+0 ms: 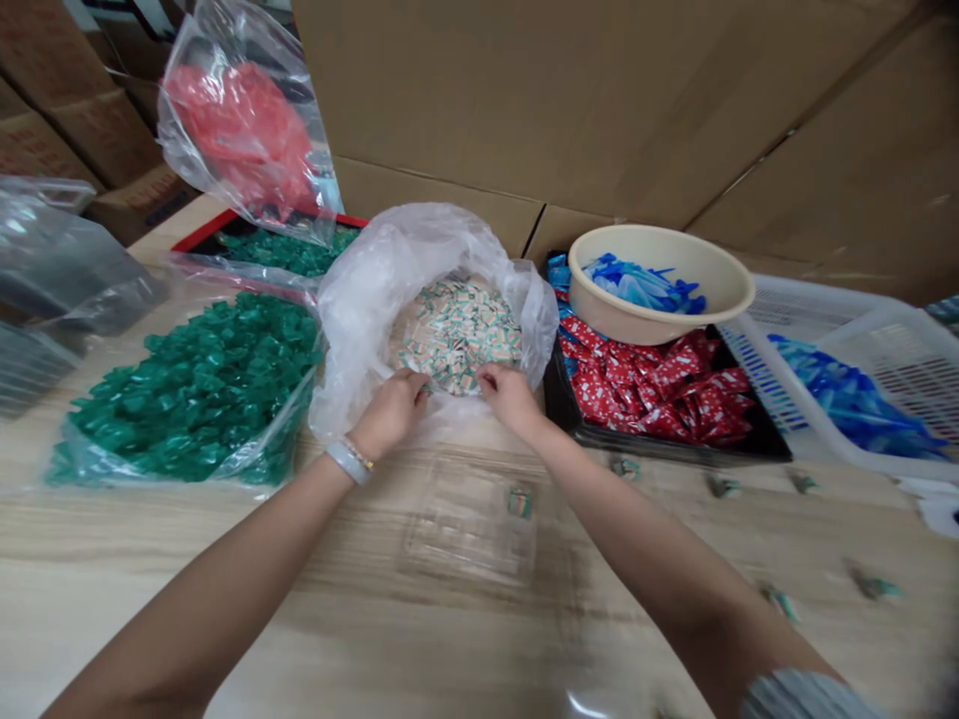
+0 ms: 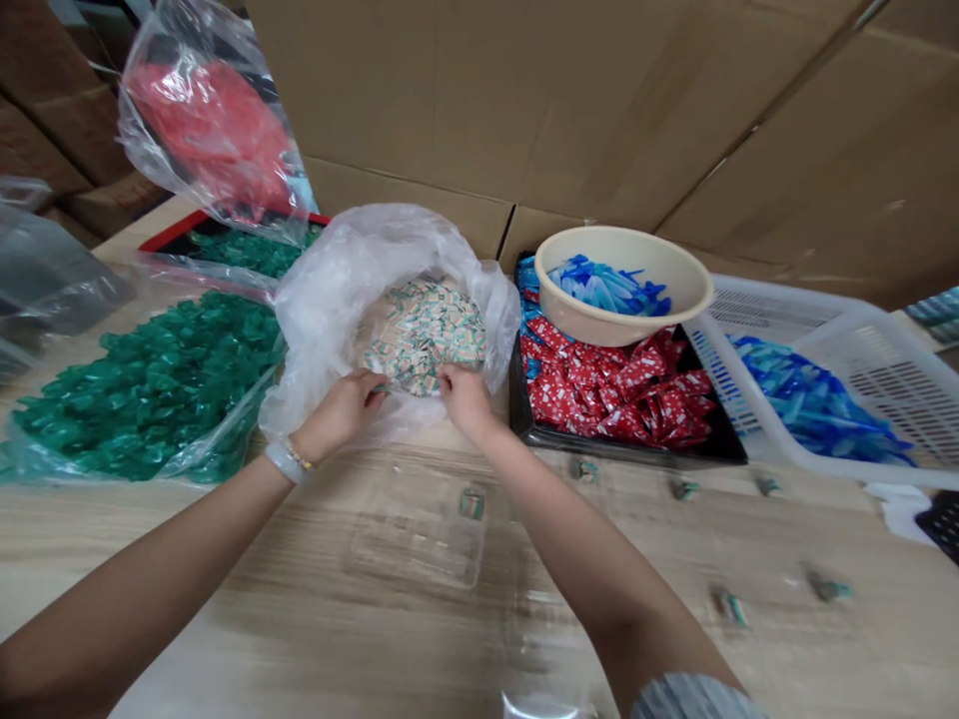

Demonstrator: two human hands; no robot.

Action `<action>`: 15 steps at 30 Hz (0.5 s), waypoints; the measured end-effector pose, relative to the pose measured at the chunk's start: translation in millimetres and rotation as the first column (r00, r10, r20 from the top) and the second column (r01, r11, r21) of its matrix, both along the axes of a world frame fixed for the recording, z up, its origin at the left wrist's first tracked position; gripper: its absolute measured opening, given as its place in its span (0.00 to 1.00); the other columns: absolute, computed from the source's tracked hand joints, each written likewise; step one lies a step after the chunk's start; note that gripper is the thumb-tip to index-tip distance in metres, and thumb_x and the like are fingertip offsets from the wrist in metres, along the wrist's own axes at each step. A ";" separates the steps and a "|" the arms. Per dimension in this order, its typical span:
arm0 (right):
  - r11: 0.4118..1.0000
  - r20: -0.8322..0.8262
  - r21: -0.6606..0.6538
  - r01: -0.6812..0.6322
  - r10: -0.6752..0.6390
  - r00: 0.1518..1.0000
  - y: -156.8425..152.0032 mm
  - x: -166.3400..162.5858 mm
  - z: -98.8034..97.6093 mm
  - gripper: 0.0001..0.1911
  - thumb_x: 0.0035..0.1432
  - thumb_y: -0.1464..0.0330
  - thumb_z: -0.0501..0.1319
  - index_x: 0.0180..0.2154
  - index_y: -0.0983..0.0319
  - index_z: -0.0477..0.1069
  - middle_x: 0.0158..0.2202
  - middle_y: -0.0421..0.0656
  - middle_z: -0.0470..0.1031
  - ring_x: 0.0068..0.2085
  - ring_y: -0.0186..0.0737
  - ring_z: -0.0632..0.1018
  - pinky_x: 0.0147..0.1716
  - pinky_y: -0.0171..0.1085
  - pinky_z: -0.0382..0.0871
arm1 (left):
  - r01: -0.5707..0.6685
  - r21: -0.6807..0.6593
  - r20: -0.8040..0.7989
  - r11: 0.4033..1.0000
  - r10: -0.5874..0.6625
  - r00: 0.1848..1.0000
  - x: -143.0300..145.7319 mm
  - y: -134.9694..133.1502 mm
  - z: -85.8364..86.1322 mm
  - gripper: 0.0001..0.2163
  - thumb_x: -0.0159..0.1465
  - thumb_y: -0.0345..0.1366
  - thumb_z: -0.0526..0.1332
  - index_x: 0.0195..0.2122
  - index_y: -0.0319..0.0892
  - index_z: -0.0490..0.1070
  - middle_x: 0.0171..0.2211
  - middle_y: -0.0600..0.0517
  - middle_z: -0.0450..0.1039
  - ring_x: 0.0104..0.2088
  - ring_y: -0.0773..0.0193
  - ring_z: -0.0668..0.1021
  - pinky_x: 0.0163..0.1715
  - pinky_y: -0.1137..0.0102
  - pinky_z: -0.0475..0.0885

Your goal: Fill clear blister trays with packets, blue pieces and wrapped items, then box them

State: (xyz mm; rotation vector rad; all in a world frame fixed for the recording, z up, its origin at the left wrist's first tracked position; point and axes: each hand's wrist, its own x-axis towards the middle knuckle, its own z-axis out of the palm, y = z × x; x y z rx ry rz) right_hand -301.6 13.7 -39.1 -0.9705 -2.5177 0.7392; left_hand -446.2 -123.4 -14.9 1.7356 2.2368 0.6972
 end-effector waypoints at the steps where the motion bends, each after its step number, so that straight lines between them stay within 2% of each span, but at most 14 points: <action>1: 1.000 0.032 0.018 -0.013 0.012 0.999 0.3 -2.8 -0.2 0.08 0.50 0.75 0.54 0.31 0.63 0.71 0.29 0.43 0.71 0.32 0.36 0.70 0.34 0.33 0.62 | 0.014 0.005 0.007 1.000 -0.014 1.000 1.4 2.4 -1.2 0.10 0.57 0.29 0.51 0.37 0.37 0.70 0.33 0.46 0.70 0.34 0.62 0.72 0.38 0.69 0.67; 4: 0.996 0.105 0.079 -0.047 0.038 0.994 -3.7 -9.7 -2.8 0.07 0.50 0.74 0.55 0.32 0.62 0.71 0.34 0.45 0.70 0.35 0.37 0.70 0.35 0.34 0.62 | 0.087 0.034 0.041 0.996 -0.088 0.995 6.9 10.6 -7.0 0.10 0.57 0.28 0.52 0.38 0.38 0.70 0.36 0.47 0.70 0.37 0.62 0.72 0.40 0.69 0.66; 7: 0.985 0.122 0.125 -0.118 0.103 0.987 -6.3 -11.9 -4.3 0.07 0.51 0.74 0.54 0.30 0.61 0.70 0.33 0.44 0.68 0.36 0.37 0.69 0.35 0.33 0.62 | 0.174 0.046 0.058 0.984 -0.176 0.983 8.7 20.9 -10.3 0.11 0.57 0.27 0.52 0.38 0.39 0.69 0.40 0.47 0.70 0.41 0.63 0.71 0.44 0.69 0.65; 10: 0.980 0.133 0.159 -0.118 0.097 0.986 -1.2 -14.2 -1.4 0.08 0.52 0.76 0.52 0.30 0.62 0.69 0.33 0.43 0.67 0.35 0.36 0.69 0.34 0.33 0.62 | 0.200 0.035 0.045 0.979 -0.201 0.978 5.3 30.7 -9.5 0.11 0.56 0.25 0.51 0.36 0.38 0.70 0.39 0.47 0.70 0.41 0.62 0.72 0.44 0.69 0.65; 15: 0.944 0.223 0.163 -0.286 0.248 0.943 12.8 -21.2 5.2 0.09 0.52 0.77 0.51 0.30 0.62 0.68 0.35 0.43 0.67 0.35 0.36 0.69 0.34 0.32 0.61 | 0.247 0.027 0.025 0.969 -0.248 0.968 -3.1 36.8 -9.9 0.11 0.54 0.25 0.51 0.36 0.36 0.70 0.40 0.45 0.70 0.41 0.60 0.72 0.44 0.69 0.65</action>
